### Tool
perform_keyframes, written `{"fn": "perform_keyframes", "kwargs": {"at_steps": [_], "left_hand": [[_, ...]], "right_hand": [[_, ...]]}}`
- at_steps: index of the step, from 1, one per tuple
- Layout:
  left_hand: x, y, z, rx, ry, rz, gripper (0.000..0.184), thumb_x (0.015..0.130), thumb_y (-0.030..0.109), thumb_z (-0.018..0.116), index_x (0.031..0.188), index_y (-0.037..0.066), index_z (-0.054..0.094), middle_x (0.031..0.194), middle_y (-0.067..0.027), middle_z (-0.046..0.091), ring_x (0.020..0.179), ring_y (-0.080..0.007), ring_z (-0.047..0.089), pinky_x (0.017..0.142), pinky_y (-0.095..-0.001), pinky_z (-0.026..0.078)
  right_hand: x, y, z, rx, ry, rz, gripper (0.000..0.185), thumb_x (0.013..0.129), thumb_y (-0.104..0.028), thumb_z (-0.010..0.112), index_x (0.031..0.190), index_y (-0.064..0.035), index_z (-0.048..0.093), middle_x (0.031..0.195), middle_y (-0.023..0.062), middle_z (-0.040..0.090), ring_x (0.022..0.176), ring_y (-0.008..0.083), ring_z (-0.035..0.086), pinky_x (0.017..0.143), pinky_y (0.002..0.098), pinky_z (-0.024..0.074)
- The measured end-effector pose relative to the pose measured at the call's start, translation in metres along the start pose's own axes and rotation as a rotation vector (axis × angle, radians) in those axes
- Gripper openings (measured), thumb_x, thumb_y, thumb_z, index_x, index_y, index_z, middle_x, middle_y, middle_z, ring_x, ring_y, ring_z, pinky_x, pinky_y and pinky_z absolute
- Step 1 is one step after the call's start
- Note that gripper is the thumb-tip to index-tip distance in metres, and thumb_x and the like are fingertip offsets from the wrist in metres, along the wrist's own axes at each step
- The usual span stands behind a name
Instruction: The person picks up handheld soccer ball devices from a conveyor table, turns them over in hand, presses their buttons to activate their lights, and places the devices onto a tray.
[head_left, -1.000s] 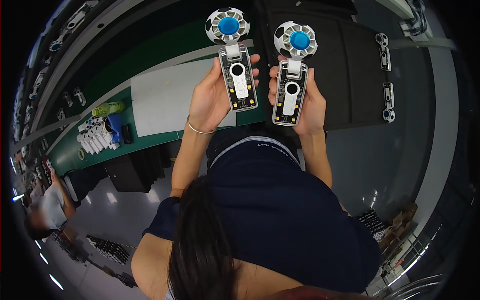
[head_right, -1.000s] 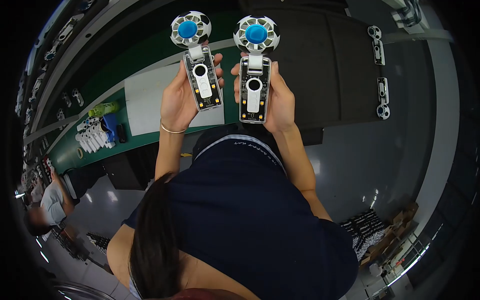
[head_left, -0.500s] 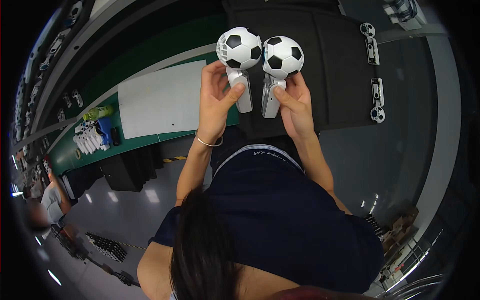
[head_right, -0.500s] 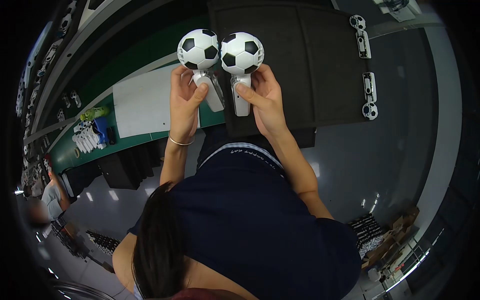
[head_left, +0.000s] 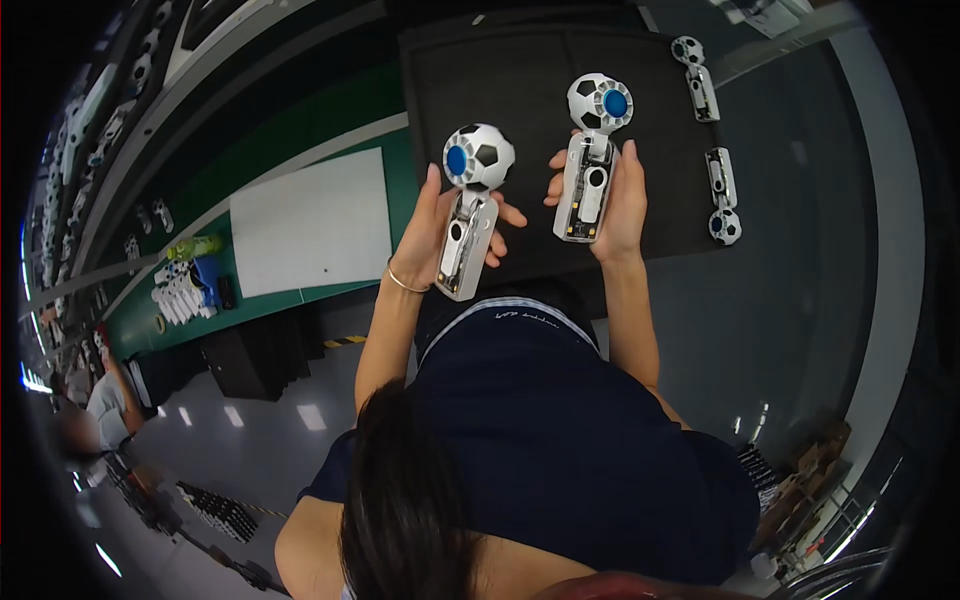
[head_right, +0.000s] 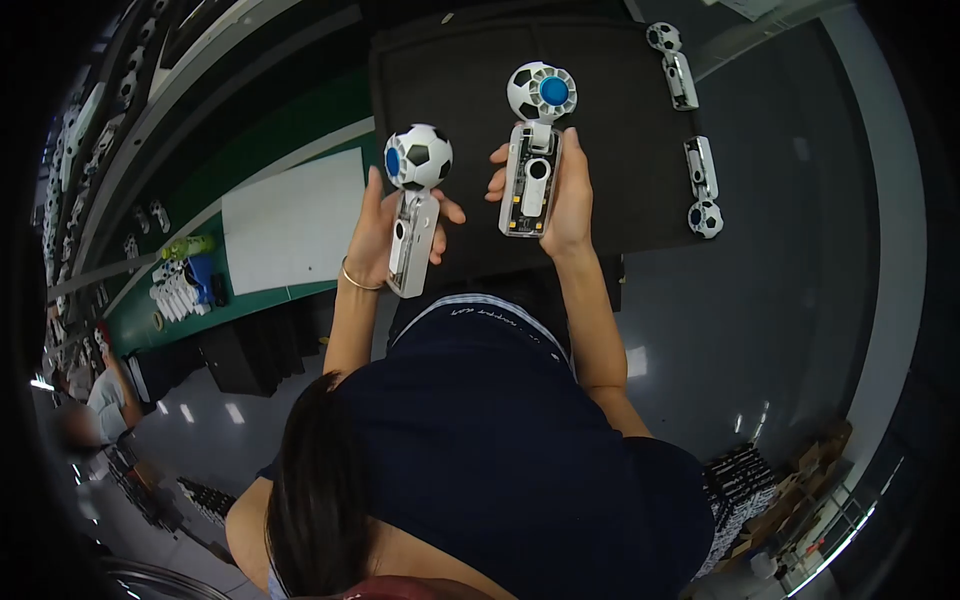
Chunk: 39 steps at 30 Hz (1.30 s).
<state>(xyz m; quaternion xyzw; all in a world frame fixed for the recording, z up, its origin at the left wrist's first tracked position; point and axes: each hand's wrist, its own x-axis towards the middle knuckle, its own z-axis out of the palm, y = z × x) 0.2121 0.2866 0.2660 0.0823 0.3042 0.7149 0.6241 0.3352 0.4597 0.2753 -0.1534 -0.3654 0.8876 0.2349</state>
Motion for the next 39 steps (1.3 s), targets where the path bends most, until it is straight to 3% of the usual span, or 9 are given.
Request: {"fn": "perform_keyframes", "kwargs": {"at_steps": [4, 7, 13, 14, 16, 31, 34, 38, 39], "left_hand": [[0.012, -0.022, -0.009, 0.012, 0.085, -0.003, 0.054, 0.094, 0.052, 0.032, 0.097, 0.002, 0.052, 0.077, -0.0117, 0.059, 0.056, -0.0167, 0.058, 0.049, -0.0278, 0.052], [0.03, -0.035, -0.031, -0.021, 0.102, -0.083, 0.054, 0.093, 0.055, 0.035, 0.093, 0.003, 0.052, 0.074, -0.0103, 0.059, 0.056, -0.0163, 0.058, 0.051, -0.0274, 0.053], [0.048, -0.057, -0.051, 0.314, 0.3, -0.179, 0.053, 0.093, 0.052, 0.037, 0.092, 0.001, 0.052, 0.071, -0.0098, 0.062, 0.055, -0.0142, 0.06, 0.049, -0.026, 0.053], [0.048, -0.059, -0.047, 0.369, 0.319, -0.179, 0.053, 0.094, 0.051, 0.036, 0.093, 0.001, 0.052, 0.071, -0.0103, 0.062, 0.055, -0.0145, 0.062, 0.05, -0.0254, 0.053], [0.05, -0.064, -0.044, 0.463, 0.319, -0.151, 0.05, 0.094, 0.049, 0.037, 0.097, 0.001, 0.051, 0.072, -0.011, 0.062, 0.056, -0.0147, 0.062, 0.051, -0.0251, 0.053], [0.047, -0.06, -0.046, 0.429, 0.233, -0.203, 0.043, 0.096, 0.042, 0.038, 0.103, 0.001, 0.048, 0.079, -0.0143, 0.064, 0.061, -0.0168, 0.064, 0.054, -0.0262, 0.055], [0.045, -0.06, -0.041, 0.417, 0.259, -0.164, 0.046, 0.097, 0.04, 0.036, 0.108, -0.002, 0.05, 0.088, -0.0154, 0.064, 0.078, -0.018, 0.064, 0.071, -0.0289, 0.054], [0.049, -0.072, -0.03, 0.373, 0.254, 0.1, 0.053, 0.098, 0.042, 0.029, 0.123, -0.004, 0.043, 0.121, -0.0132, 0.052, 0.111, -0.0198, 0.051, 0.099, -0.035, 0.039], [0.051, -0.075, -0.026, 0.337, 0.261, 0.162, 0.054, 0.099, 0.041, 0.028, 0.127, -0.003, 0.039, 0.127, -0.0122, 0.047, 0.116, -0.0192, 0.047, 0.102, -0.0349, 0.036]], "right_hand": [[0.014, -0.033, -0.062, -0.271, 0.291, -0.142, 0.031, 0.088, -0.029, 0.057, 0.098, 0.0004, 0.053, 0.086, 0.0092, 0.061, 0.076, 0.0139, 0.061, 0.068, 0.0302, 0.0554], [0.047, -0.053, -0.095, -0.42, 0.397, -0.299, 0.037, 0.078, -0.014, 0.07, 0.105, 0.0001, 0.049, 0.094, 0.0095, 0.061, 0.083, 0.0152, 0.062, 0.078, 0.0257, 0.049], [0.138, -0.079, -0.134, -0.653, 0.366, -0.962, 0.06, 0.07, -0.006, 0.075, 0.12, -0.0046, 0.041, 0.106, 0.0129, 0.056, 0.1, 0.0207, 0.056, 0.083, 0.0323, 0.0486], [0.145, -0.083, -0.147, -0.657, 0.358, -0.961, 0.06, 0.07, -0.006, 0.075, 0.12, -0.0046, 0.041, 0.106, 0.0129, 0.056, 0.1, 0.0207, 0.056, 0.083, 0.0323, 0.0486], [0.151, -0.088, -0.177, -1.34, 0.52, -0.788, 0.051, 0.066, -0.008, 0.076, 0.11, -0.0047, 0.051, 0.105, 0.0137, 0.056, 0.099, 0.0271, 0.056, 0.084, 0.0366, 0.0463], [0.125, -0.059, -0.18, -2.177, 0.784, -0.854, 0.041, 0.082, -0.019, 0.063, 0.115, 0.0008, 0.049, 0.111, 0.0167, 0.047, 0.112, 0.0358, 0.039, 0.098, 0.0477, 0.0321], [0.093, -0.042, -0.128, -1.944, 0.453, -0.782, 0.046, 0.082, -0.024, 0.063, 0.119, -0.0004, 0.047, 0.108, 0.0171, 0.049, 0.11, 0.0356, 0.044, 0.095, 0.0441, 0.0376], [0.009, 0.018, -0.038, -1.096, -0.043, 0.011, 0.082, 0.082, -0.042, 0.063, 0.138, -0.0001, 0.019, 0.117, 0.027, 0.051, 0.103, 0.0357, 0.057, 0.088, 0.0384, 0.045], [-0.002, 0.045, -0.034, -1.141, -0.113, -0.15, 0.087, 0.081, -0.042, 0.064, 0.139, 0.0, 0.014, 0.119, 0.0306, 0.048, 0.105, 0.0366, 0.057, 0.091, 0.0386, 0.044]]}}
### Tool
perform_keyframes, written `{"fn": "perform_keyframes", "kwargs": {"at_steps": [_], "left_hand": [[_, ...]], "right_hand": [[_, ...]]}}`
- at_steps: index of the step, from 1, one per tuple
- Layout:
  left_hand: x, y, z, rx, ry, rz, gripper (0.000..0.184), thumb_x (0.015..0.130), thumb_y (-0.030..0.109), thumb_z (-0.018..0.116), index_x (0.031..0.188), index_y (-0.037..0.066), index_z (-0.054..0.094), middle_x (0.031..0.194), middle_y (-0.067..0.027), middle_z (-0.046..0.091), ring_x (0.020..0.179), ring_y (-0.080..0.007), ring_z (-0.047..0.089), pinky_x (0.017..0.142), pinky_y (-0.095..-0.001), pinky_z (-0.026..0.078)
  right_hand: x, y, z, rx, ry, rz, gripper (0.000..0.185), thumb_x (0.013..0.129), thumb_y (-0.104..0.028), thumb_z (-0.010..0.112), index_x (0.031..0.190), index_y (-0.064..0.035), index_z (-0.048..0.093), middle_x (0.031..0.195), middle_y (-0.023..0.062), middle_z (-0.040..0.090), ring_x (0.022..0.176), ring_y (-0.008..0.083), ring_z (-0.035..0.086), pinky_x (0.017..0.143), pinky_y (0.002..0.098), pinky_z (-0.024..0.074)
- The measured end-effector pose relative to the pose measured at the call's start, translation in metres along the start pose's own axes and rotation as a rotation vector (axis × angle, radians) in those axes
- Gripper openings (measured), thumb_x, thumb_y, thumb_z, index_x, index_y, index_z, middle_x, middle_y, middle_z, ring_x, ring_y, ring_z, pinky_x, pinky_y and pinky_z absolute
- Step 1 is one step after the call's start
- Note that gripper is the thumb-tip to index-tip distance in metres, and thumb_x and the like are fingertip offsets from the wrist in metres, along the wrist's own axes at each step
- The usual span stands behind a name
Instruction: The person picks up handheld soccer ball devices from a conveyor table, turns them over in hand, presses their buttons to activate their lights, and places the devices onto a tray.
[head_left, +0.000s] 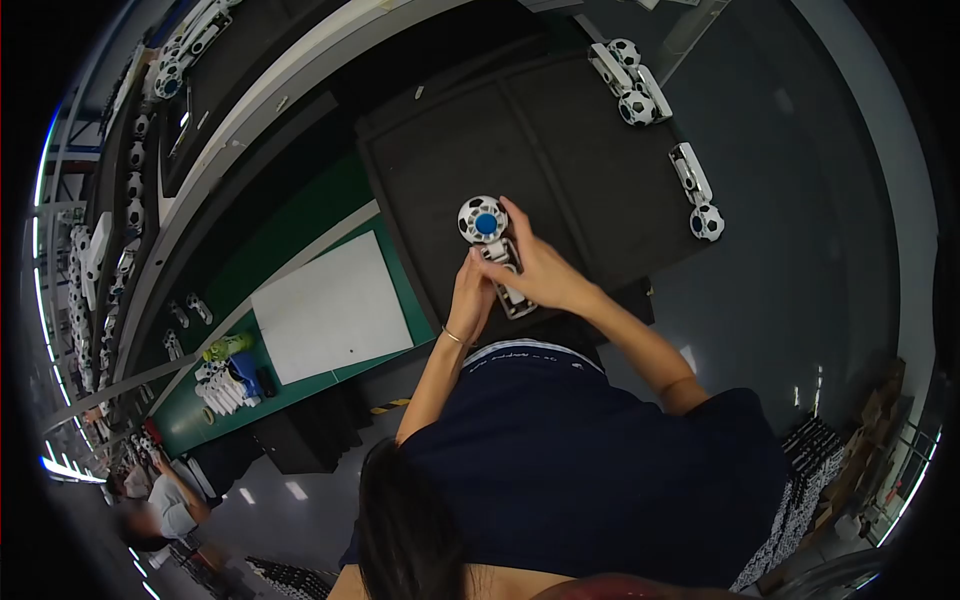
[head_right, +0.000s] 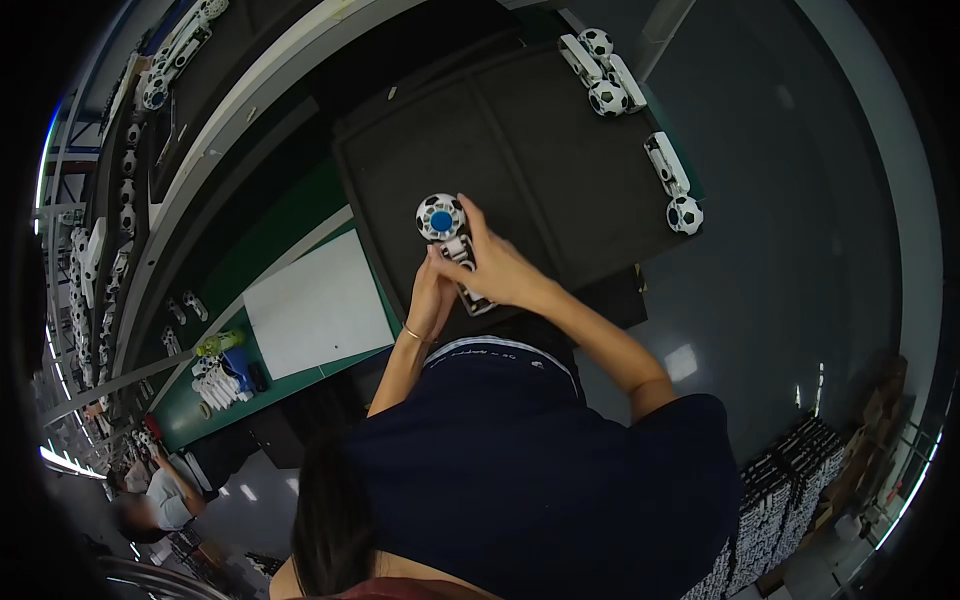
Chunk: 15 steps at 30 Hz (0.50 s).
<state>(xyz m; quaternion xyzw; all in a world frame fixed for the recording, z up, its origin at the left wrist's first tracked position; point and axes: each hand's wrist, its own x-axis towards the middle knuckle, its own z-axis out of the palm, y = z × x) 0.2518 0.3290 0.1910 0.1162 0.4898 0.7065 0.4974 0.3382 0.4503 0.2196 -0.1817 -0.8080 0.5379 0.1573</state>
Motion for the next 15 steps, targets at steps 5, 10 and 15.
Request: {"fn": "perform_keyframes", "kwargs": {"at_steps": [5, 10, 15], "left_hand": [[0.007, 0.036, -0.002, 0.898, 0.019, 0.356, 0.042, 0.098, 0.028, 0.035, 0.13, 0.001, 0.042, 0.132, -0.0164, 0.043, 0.124, -0.0268, 0.039, 0.104, -0.0374, 0.028], [-0.001, 0.049, -0.048, 1.397, 0.64, 0.588, 0.056, 0.085, 0.021, 0.061, 0.132, 0.001, 0.039, 0.138, -0.0215, 0.031, 0.127, -0.0399, 0.03, 0.106, -0.0409, 0.025], [-0.003, -0.007, -0.136, 0.752, 0.47, -0.116, 0.084, 0.08, 0.044, 0.065, 0.135, -0.007, 0.027, 0.131, -0.0262, 0.041, 0.123, -0.0328, 0.039, 0.103, -0.0358, 0.031]], "right_hand": [[0.003, 0.015, -0.016, 0.473, 0.114, 0.22, 0.06, 0.079, -0.018, 0.07, 0.128, 0.0022, 0.039, 0.089, 0.0147, 0.064, 0.072, 0.0152, 0.062, 0.065, 0.0255, 0.0476], [-0.001, 0.021, -0.106, -0.551, 0.616, 0.11, 0.047, 0.081, -0.021, 0.065, 0.122, -0.0084, 0.046, 0.091, 0.0132, 0.064, 0.074, 0.034, 0.063, 0.061, 0.0416, 0.0493], [-0.005, 0.07, -0.154, -1.052, 0.634, 0.358, 0.051, 0.081, -0.016, 0.065, 0.128, -0.0154, 0.046, 0.101, 0.0127, 0.061, 0.093, 0.0313, 0.059, 0.072, 0.0412, 0.0479]]}}
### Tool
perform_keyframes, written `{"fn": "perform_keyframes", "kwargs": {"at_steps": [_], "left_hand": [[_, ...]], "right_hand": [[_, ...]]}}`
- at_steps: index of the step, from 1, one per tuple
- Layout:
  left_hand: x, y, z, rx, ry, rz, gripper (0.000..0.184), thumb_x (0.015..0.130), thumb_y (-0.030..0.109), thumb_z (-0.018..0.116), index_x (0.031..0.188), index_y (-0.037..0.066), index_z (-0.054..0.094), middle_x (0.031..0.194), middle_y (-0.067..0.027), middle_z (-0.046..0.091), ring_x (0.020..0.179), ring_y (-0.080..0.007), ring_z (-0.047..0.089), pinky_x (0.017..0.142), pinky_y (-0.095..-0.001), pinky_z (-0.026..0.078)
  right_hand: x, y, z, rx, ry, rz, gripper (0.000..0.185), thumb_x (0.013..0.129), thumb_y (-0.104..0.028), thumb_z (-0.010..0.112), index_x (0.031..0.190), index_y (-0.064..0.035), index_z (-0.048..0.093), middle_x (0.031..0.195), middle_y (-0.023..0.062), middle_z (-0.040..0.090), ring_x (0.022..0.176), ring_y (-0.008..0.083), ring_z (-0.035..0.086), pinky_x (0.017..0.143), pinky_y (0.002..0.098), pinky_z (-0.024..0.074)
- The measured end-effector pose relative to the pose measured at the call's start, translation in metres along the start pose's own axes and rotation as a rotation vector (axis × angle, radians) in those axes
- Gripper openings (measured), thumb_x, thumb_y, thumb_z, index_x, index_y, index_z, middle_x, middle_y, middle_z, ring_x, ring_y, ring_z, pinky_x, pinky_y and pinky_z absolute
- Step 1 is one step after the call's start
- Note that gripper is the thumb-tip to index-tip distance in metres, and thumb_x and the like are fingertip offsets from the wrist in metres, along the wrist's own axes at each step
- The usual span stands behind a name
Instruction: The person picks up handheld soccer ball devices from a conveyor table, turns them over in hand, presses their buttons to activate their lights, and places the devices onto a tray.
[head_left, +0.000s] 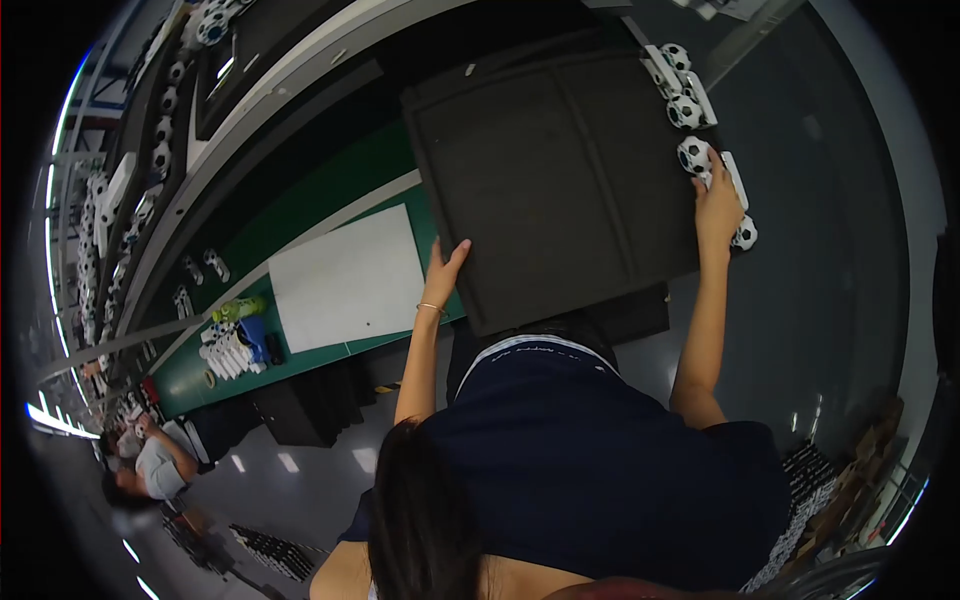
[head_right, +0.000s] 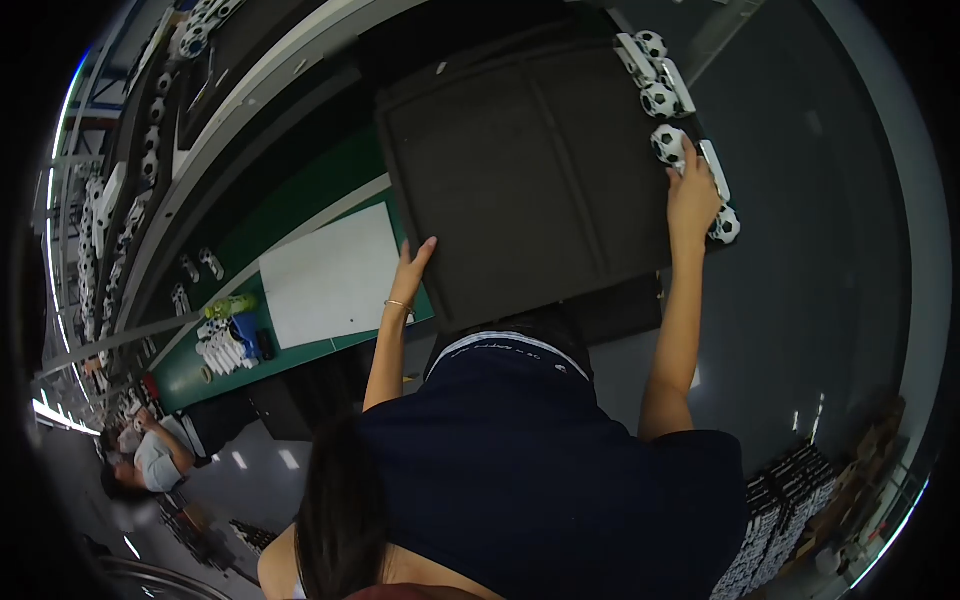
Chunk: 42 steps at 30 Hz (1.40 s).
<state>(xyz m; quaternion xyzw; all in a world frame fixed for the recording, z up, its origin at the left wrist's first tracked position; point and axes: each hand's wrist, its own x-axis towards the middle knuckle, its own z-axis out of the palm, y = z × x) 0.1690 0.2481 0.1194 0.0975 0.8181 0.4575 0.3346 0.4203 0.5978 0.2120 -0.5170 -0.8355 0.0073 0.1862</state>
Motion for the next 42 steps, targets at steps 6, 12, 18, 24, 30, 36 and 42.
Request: {"fn": "perform_keyframes", "kwargs": {"at_steps": [6, 12, 18, 24, 30, 36, 42], "left_hand": [[-0.012, 0.006, 0.005, -0.059, -0.092, -0.011, 0.096, 0.079, 0.056, 0.058, 0.139, -0.007, 0.017, 0.131, -0.0298, 0.042, 0.123, -0.0355, 0.042, 0.102, -0.0353, 0.033], [-0.009, -0.002, 0.008, -0.028, -0.26, 0.12, 0.103, 0.08, 0.058, 0.056, 0.142, -0.005, 0.004, 0.142, -0.031, 0.022, 0.132, -0.0349, 0.029, 0.107, -0.0335, 0.025], [0.019, -0.018, 0.012, -0.054, -0.584, 0.228, 0.122, 0.078, 0.056, 0.062, 0.133, -0.006, -0.027, 0.135, -0.0285, 0.037, 0.126, -0.0299, 0.039, 0.103, -0.0316, 0.03], [0.017, -0.021, -0.034, 0.122, -0.791, 0.433, 0.082, 0.087, 0.051, 0.052, 0.139, -0.006, 0.024, 0.135, -0.0282, 0.036, 0.121, -0.0348, 0.043, 0.098, -0.0392, 0.037], [0.02, -0.105, -0.127, -0.057, -0.298, 0.272, 0.056, 0.089, 0.031, 0.055, 0.135, 0.003, 0.038, 0.133, -0.0224, 0.042, 0.107, -0.0306, 0.056, 0.09, -0.039, 0.045], [0.005, -0.189, -0.241, 0.454, 0.226, -0.132, 0.065, 0.074, 0.014, 0.063, 0.134, 0.006, 0.039, 0.143, -0.0225, 0.025, 0.127, -0.0365, 0.034, 0.103, -0.0413, 0.034], [0.016, -0.242, -0.285, 0.851, 0.394, -0.384, 0.082, 0.068, 0.02, 0.073, 0.139, 0.013, 0.032, 0.147, -0.0223, 0.011, 0.131, -0.0446, 0.022, 0.1, -0.0631, 0.024]], "right_hand": [[-0.02, 0.025, 0.0, 0.004, 0.106, 0.06, 0.05, 0.081, -0.018, 0.065, 0.124, -0.0013, 0.048, 0.106, 0.021, 0.059, 0.094, 0.0397, 0.053, 0.081, 0.0455, 0.0416], [-0.01, 0.031, 0.003, -0.183, 0.217, -0.048, 0.061, 0.077, -0.026, 0.07, 0.127, -0.0035, 0.044, 0.111, 0.0197, 0.055, 0.099, 0.0366, 0.053, 0.083, 0.0447, 0.0427], [-0.004, -0.142, 0.02, 0.359, 0.298, -0.231, 0.053, 0.082, -0.015, 0.062, 0.129, -0.0037, 0.041, 0.115, 0.0163, 0.051, 0.105, 0.0352, 0.051, 0.089, 0.044, 0.0415], [-0.016, -0.282, 0.01, 0.537, 0.158, -0.344, 0.051, 0.082, -0.015, 0.062, 0.128, -0.0044, 0.042, 0.117, 0.016, 0.05, 0.107, 0.0342, 0.05, 0.093, 0.0455, 0.0385], [-0.049, -0.357, 0.022, 0.493, -0.054, -0.357, 0.049, 0.082, -0.015, 0.062, 0.126, -0.005, 0.043, 0.119, 0.0158, 0.049, 0.109, 0.0331, 0.049, 0.097, 0.0469, 0.0355], [-0.113, -0.413, 0.092, 0.028, -0.255, -0.597, 0.049, 0.077, -0.012, 0.064, 0.121, -0.0064, 0.047, 0.115, 0.0182, 0.047, 0.113, 0.0343, 0.045, 0.103, 0.0493, 0.0281], [-0.153, -0.46, 0.142, 0.058, -1.149, -0.458, 0.065, 0.077, -0.026, 0.068, 0.129, -0.0012, 0.039, 0.133, 0.0237, 0.037, 0.12, 0.0394, 0.041, 0.102, 0.0527, 0.0316]]}}
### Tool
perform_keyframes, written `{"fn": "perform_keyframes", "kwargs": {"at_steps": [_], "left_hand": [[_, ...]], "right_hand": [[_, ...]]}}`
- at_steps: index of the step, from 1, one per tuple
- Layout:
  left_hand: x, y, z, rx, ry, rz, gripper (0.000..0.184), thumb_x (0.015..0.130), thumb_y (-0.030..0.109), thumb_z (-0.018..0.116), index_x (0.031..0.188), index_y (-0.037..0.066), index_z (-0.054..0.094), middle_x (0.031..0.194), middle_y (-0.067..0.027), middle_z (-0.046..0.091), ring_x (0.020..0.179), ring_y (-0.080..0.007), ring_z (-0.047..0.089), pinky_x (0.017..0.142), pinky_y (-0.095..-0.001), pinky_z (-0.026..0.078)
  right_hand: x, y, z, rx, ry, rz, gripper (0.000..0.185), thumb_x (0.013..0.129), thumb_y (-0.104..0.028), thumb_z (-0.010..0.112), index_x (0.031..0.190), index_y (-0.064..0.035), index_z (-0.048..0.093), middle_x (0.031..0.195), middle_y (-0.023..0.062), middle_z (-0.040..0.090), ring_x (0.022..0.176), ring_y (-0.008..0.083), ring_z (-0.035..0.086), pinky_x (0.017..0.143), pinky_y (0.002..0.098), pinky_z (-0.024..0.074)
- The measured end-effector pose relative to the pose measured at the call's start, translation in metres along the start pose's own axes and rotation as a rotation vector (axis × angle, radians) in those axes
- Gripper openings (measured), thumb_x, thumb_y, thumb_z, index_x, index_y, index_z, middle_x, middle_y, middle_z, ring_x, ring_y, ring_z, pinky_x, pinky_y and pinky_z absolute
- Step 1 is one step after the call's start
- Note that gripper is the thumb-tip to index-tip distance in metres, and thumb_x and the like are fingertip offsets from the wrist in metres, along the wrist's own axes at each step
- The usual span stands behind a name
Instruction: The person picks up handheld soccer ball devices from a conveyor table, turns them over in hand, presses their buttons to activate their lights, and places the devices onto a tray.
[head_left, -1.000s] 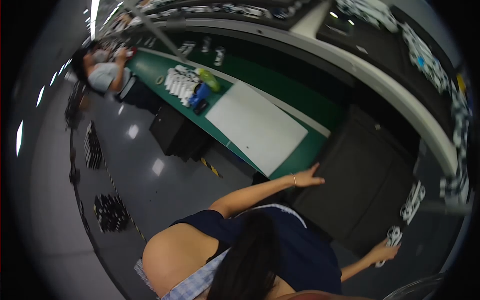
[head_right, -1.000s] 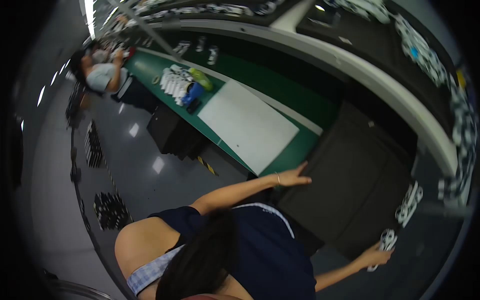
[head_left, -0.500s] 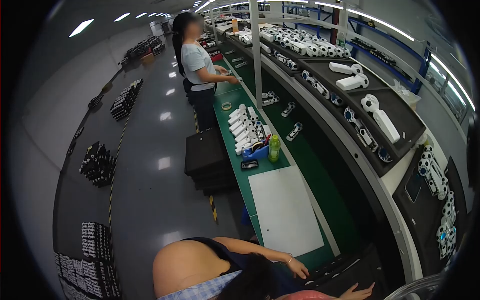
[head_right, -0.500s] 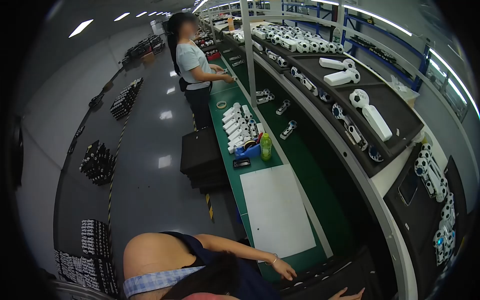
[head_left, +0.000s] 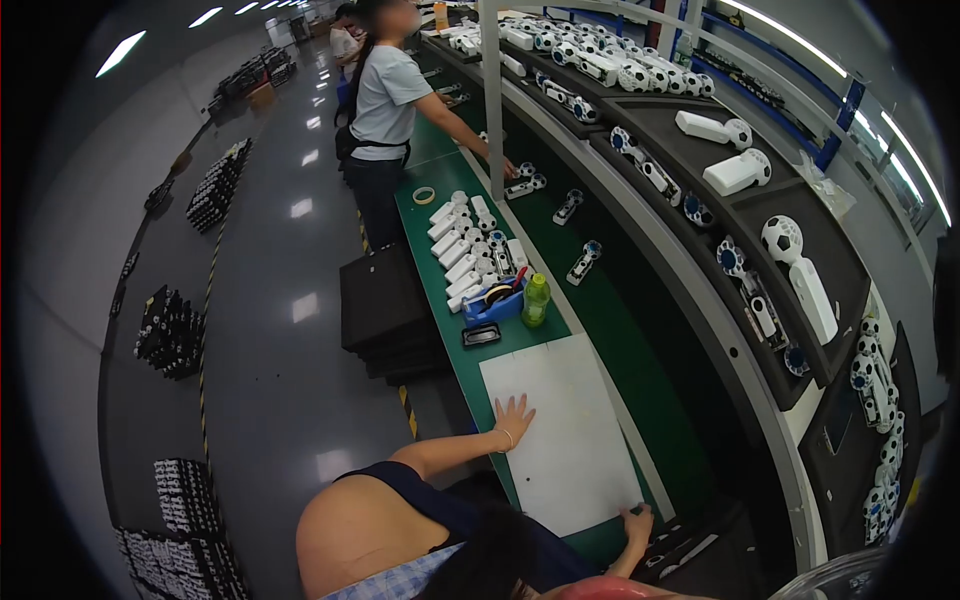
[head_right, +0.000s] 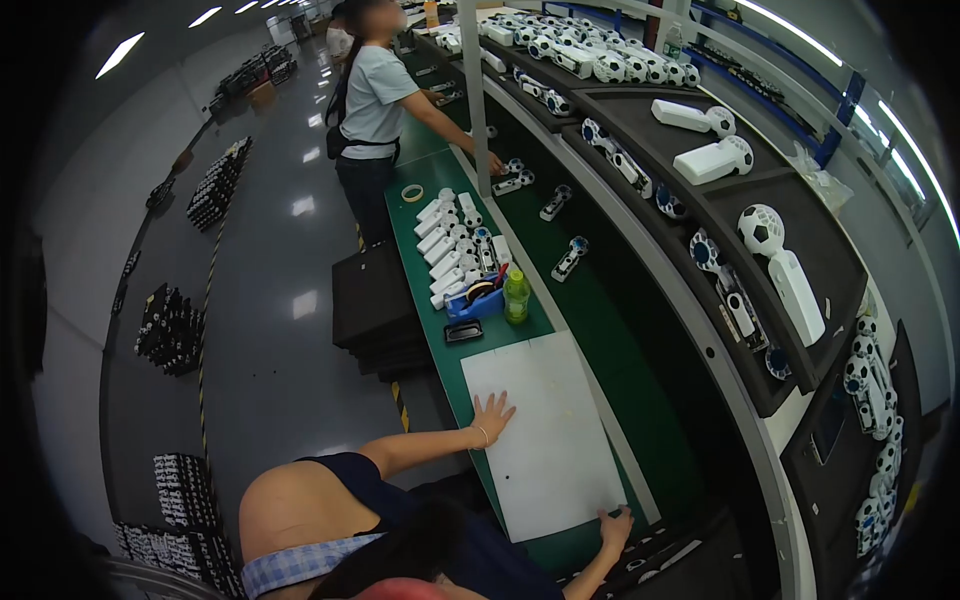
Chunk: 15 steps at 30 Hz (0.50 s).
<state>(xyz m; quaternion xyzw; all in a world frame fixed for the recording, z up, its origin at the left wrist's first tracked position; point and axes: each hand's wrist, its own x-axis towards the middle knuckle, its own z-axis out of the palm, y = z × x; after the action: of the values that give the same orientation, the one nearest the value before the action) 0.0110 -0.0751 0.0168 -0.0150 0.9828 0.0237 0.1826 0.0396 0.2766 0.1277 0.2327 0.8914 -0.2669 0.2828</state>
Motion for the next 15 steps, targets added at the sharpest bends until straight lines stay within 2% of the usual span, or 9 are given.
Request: {"fn": "perform_keyframes", "kwargs": {"at_steps": [2, 4, 6, 7, 9, 10, 12, 13, 15], "left_hand": [[0.004, -0.017, 0.004, 0.027, -0.005, 0.048, 0.086, 0.066, 0.023, 0.076, 0.139, 0.014, 0.032, 0.146, -0.0224, 0.012, 0.131, -0.045, 0.022, 0.099, -0.064, 0.024], [0.007, -0.022, 0.01, -0.082, 0.058, 0.131, 0.092, 0.059, 0.028, 0.081, 0.137, 0.017, 0.033, 0.145, -0.022, 0.015, 0.131, -0.0447, 0.021, 0.1, -0.0621, 0.025], [0.004, -0.025, 0.008, -0.115, 0.056, 0.175, 0.094, 0.057, 0.032, 0.082, 0.137, 0.017, 0.034, 0.145, -0.0218, 0.016, 0.13, -0.0444, 0.022, 0.099, -0.0615, 0.027], [0.003, -0.027, 0.006, -0.144, 0.062, 0.174, 0.097, 0.055, 0.036, 0.083, 0.137, 0.016, 0.035, 0.145, -0.0216, 0.018, 0.129, -0.0441, 0.023, 0.098, -0.0609, 0.028], [-0.006, -0.023, 0.001, -0.148, 0.048, 0.202, 0.095, 0.055, 0.036, 0.083, 0.136, 0.015, 0.036, 0.144, -0.0206, 0.02, 0.129, -0.0435, 0.024, 0.097, -0.0597, 0.029], [-0.009, -0.022, -0.001, -0.152, 0.04, 0.203, 0.094, 0.055, 0.036, 0.083, 0.134, 0.014, 0.037, 0.143, -0.0196, 0.021, 0.128, -0.0429, 0.025, 0.097, -0.0585, 0.03], [-0.011, -0.018, 0.007, -0.115, 0.051, 0.23, 0.092, 0.055, 0.036, 0.084, 0.132, 0.014, 0.039, 0.141, -0.0186, 0.023, 0.126, -0.0415, 0.026, 0.096, -0.0568, 0.032], [-0.014, -0.014, 0.009, -0.098, 0.063, 0.212, 0.09, 0.055, 0.036, 0.084, 0.13, 0.013, 0.041, 0.139, -0.0175, 0.024, 0.125, -0.0401, 0.028, 0.095, -0.0552, 0.034], [-0.016, -0.009, 0.009, -0.125, 0.055, 0.216, 0.086, 0.054, 0.034, 0.084, 0.127, 0.013, 0.043, 0.137, -0.0163, 0.027, 0.122, -0.0387, 0.03, 0.093, -0.0538, 0.036]], "right_hand": [[0.021, 0.001, 0.022, 0.166, 0.037, 0.163, 0.066, 0.078, -0.023, 0.066, 0.13, 0.0025, 0.034, 0.133, 0.0265, 0.035, 0.12, 0.0419, 0.04, 0.094, 0.0512, 0.0422], [0.038, 0.015, 0.054, 0.065, 0.042, 0.469, 0.069, 0.079, -0.022, 0.065, 0.131, 0.0047, 0.03, 0.134, 0.0281, 0.032, 0.118, 0.0425, 0.042, 0.089, 0.0498, 0.0454], [0.053, 0.036, 0.093, 0.129, 0.266, 0.576, 0.059, 0.079, -0.018, 0.064, 0.125, 0.0074, 0.036, 0.126, 0.0273, 0.042, 0.104, 0.0383, 0.053, 0.083, 0.0489, 0.0479], [0.063, 0.052, 0.106, 0.144, 0.277, 0.601, 0.059, 0.079, -0.018, 0.064, 0.125, 0.0074, 0.036, 0.126, 0.0273, 0.042, 0.104, 0.0383, 0.053, 0.083, 0.0489, 0.0479], [0.071, 0.085, 0.121, 0.644, 0.351, 0.435, 0.044, 0.076, -0.012, 0.067, 0.112, 0.0074, 0.049, 0.089, 0.0192, 0.06, 0.07, 0.0268, 0.061, 0.056, 0.038, 0.0496], [0.062, 0.082, 0.119, 0.67, 0.369, 0.459, 0.044, 0.076, -0.012, 0.067, 0.112, 0.0074, 0.049, 0.089, 0.0192, 0.06, 0.07, 0.0268, 0.061, 0.056, 0.038, 0.0496], [0.047, 0.074, 0.11, 0.847, 0.091, 0.438, 0.025, 0.074, -0.008, 0.068, 0.092, 0.0063, 0.058, 0.067, 0.0101, 0.056, 0.054, 0.0206, 0.054, 0.045, 0.0355, 0.0444], [0.043, 0.08, 0.111, 0.871, 0.11, 0.459, 0.025, 0.074, -0.008, 0.068, 0.092, 0.0063, 0.058, 0.067, 0.0101, 0.056, 0.054, 0.0206, 0.054, 0.045, 0.0355, 0.0444], [0.038, 0.093, 0.114, 0.771, 0.077, 0.261, 0.019, 0.07, -0.006, 0.069, 0.082, 0.0055, 0.061, 0.066, 0.0091, 0.057, 0.054, 0.02, 0.054, 0.048, 0.0332, 0.0449]]}}
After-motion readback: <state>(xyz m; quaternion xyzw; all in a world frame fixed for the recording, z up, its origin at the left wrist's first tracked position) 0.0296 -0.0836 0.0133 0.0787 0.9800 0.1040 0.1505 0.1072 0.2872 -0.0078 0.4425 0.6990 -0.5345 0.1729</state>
